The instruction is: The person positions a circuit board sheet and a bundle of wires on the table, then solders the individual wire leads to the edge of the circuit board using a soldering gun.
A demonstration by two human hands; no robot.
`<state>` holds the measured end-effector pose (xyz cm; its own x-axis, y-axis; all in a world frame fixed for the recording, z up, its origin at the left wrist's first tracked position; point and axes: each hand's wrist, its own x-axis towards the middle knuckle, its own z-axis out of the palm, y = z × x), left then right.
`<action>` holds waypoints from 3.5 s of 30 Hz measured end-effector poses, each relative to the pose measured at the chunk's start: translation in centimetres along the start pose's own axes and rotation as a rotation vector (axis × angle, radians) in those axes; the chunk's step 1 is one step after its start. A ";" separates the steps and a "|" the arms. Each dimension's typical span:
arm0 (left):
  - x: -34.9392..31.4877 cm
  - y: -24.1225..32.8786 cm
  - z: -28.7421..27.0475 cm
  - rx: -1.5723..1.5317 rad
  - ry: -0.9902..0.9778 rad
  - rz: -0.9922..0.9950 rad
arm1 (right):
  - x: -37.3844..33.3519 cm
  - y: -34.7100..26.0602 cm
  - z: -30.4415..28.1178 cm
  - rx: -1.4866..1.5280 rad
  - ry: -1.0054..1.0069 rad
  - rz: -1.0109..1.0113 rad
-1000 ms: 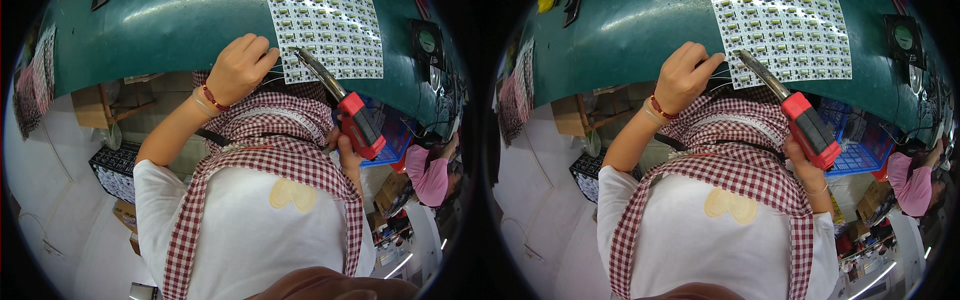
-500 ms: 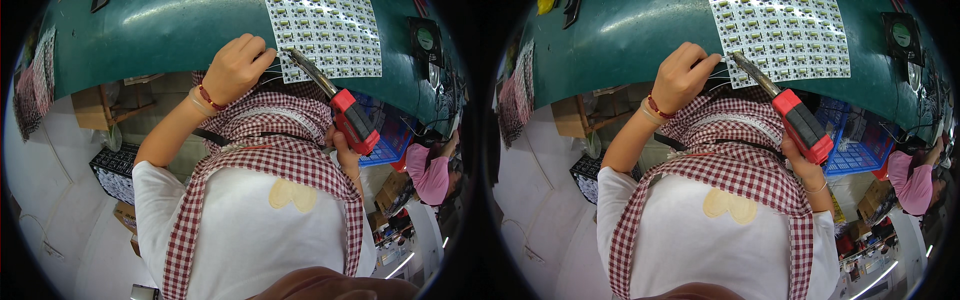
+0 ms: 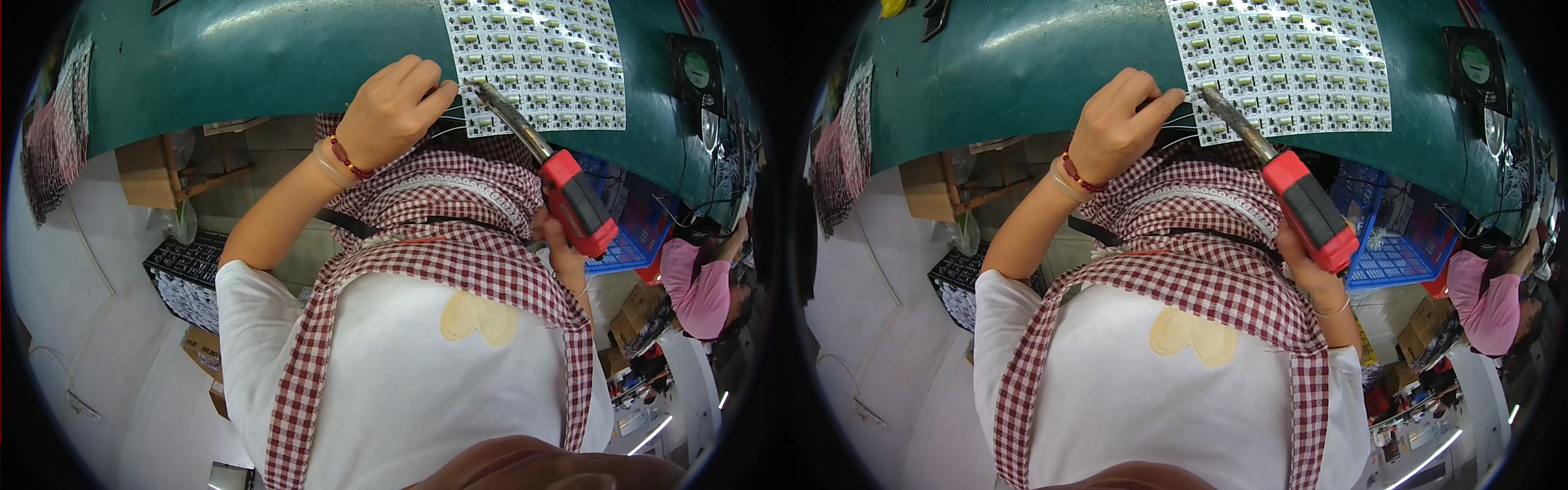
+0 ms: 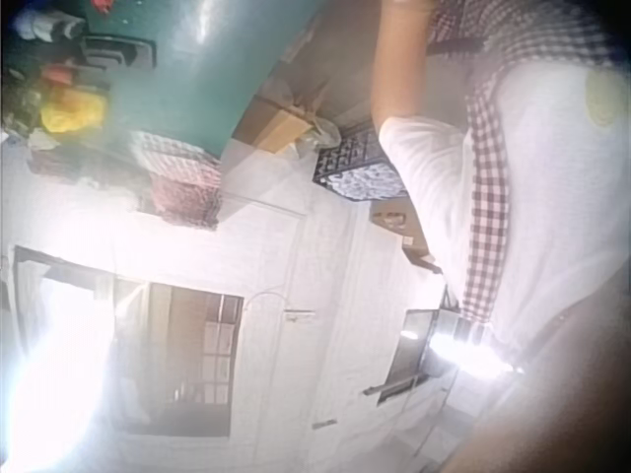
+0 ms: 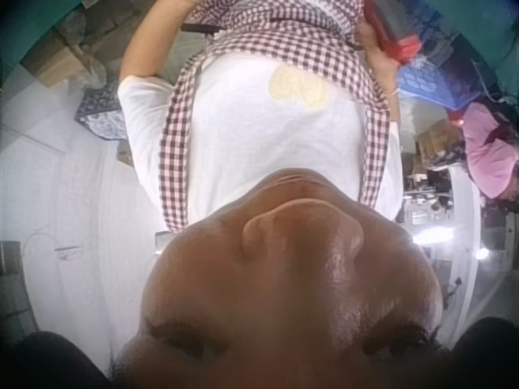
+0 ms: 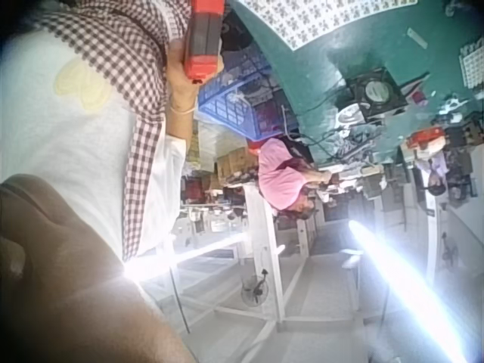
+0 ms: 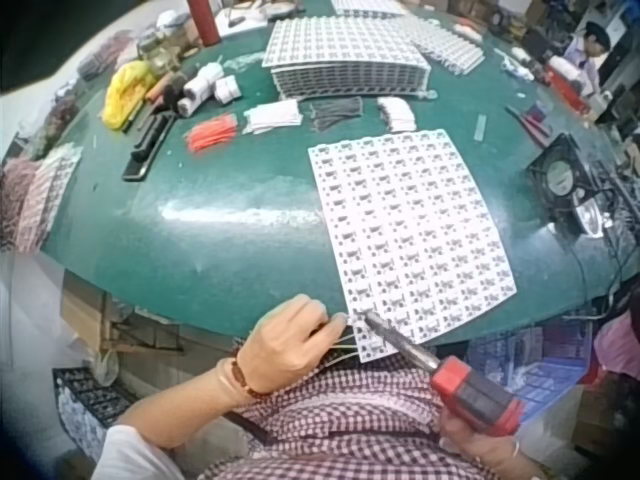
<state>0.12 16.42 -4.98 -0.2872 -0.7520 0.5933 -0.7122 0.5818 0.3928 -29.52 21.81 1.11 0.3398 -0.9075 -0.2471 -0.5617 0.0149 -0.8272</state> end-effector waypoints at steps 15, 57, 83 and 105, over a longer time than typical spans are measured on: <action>0.0 -0.1 0.1 0.006 0.039 0.038 | -0.5 -1.1 0.4 0.393 0.044 0.091; 0.6 -0.1 -0.3 -0.085 -0.037 0.091 | -1.8 0.3 -0.4 0.081 -0.074 0.080; 1.3 0.2 -1.6 -0.101 0.056 -0.192 | 1.1 -4.1 -0.7 0.555 0.107 0.127; 1.2 -0.8 -0.5 0.020 0.007 -0.040 | 1.7 -3.6 0.5 0.414 0.048 0.124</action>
<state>0.62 15.17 -4.25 -0.2536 -0.7724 0.5823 -0.7358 0.5448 0.4022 -26.53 20.45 3.40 0.2474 -0.9066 -0.3419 -0.2431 0.2835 -0.9276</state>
